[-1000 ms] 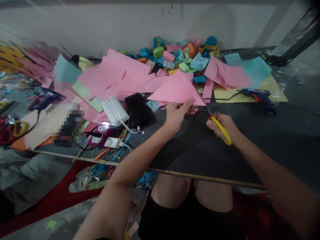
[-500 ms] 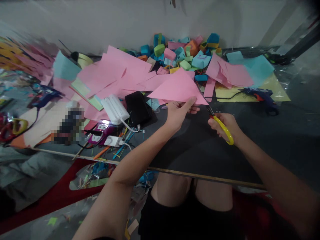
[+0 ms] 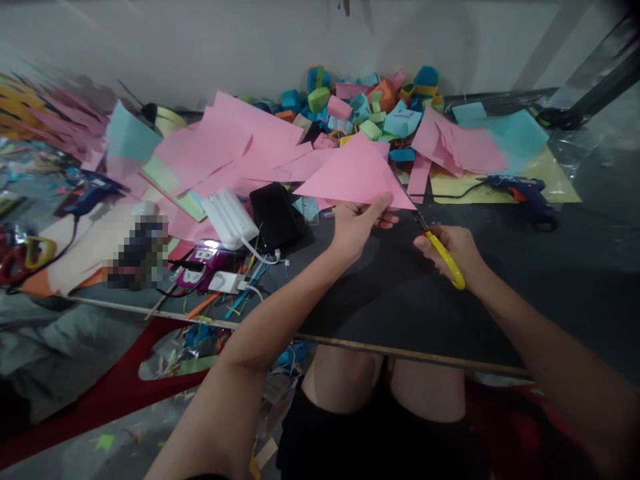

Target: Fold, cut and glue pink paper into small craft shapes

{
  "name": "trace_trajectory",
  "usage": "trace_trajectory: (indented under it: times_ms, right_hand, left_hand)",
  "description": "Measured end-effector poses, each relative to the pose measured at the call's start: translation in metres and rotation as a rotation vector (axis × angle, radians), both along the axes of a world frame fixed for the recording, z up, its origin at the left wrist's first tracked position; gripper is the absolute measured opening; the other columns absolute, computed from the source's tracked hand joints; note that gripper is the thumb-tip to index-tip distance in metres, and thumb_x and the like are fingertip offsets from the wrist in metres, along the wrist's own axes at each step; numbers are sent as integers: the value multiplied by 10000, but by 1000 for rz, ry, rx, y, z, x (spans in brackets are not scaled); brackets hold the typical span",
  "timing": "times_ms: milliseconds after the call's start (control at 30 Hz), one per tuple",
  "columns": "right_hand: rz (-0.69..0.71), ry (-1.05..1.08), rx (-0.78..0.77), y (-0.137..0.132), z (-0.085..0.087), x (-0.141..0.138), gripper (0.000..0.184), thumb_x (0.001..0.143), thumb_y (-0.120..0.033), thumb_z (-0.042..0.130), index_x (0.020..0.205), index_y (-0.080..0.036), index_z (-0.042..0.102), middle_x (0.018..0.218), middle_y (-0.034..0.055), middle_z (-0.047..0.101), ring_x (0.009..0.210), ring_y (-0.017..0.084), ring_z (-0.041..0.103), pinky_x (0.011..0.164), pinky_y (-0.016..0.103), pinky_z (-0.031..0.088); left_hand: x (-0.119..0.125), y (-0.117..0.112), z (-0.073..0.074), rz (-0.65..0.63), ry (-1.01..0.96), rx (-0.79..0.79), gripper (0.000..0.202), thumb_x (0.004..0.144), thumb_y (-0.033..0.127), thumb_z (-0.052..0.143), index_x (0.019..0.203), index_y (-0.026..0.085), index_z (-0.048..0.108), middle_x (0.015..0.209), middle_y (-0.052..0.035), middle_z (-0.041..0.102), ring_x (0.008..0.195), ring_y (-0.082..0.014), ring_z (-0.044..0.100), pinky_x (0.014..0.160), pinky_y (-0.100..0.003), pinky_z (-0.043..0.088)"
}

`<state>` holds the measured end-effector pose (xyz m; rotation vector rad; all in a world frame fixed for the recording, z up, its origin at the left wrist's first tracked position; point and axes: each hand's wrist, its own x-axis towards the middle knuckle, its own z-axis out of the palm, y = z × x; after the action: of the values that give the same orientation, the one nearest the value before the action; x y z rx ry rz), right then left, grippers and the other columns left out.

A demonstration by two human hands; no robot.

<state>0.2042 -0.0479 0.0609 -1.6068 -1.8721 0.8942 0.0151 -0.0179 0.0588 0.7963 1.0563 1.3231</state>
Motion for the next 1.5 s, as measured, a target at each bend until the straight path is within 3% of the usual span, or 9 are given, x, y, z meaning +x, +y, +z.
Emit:
trace_trajectory:
  times_ms: [267,433,667,833,967,1333,1500]
  right_hand:
    - [-8,-11,7,-2,3,-3,763,687,-981,472,534,-233,440,474,13,450,435,113,391,428,285,222]
    - [-24,-17,1,-2,6,-3,751,687,-961,508,545,-225,492,461,11,443,427,122,410,436,286,225]
    - [-24,-7,6,-1,1,-1,744,694,-951,507,565,-219,504,476,6,422,451,129,405,450,284,227]
    - [51,46,-36,3,-3,-1,741,612,-955,580,654,-218,511,574,10,476,519,135,446,484,286,306]
    - [128,159,-81,4,-3,0,763,553,-941,644,740,-208,540,658,10,524,585,142,488,526,282,377]
    - [135,179,-121,0,-10,2,751,687,-958,503,740,-209,516,661,-5,455,552,121,421,488,278,317]
    - [132,150,-96,2,-16,4,752,689,-975,465,703,-223,483,611,-17,407,535,120,390,474,273,285]
  left_hand:
    - [-1,0,2,-4,5,-22,318,766,446,845,695,160,724,657,-51,734,710,-159,745,662,-276,595]
    - [0,1,1,-9,9,-4,361,748,492,841,701,160,708,644,-47,731,687,-164,747,639,-265,587]
    - [-11,13,-7,117,-41,75,386,785,555,788,845,180,718,742,-58,755,700,-193,759,607,-269,573]
    - [-15,20,-9,140,56,62,404,760,566,812,731,175,716,595,-32,698,696,-184,759,626,-259,595]
    - [-13,15,-6,161,104,90,383,768,539,816,701,174,723,597,-38,710,686,-182,756,642,-275,609]
    - [-14,6,-7,231,316,157,405,818,535,776,637,174,736,565,-38,708,599,-156,720,626,-263,574]
    - [-12,3,-7,191,400,219,444,865,563,711,656,173,746,578,-20,717,539,-126,691,611,-254,580]
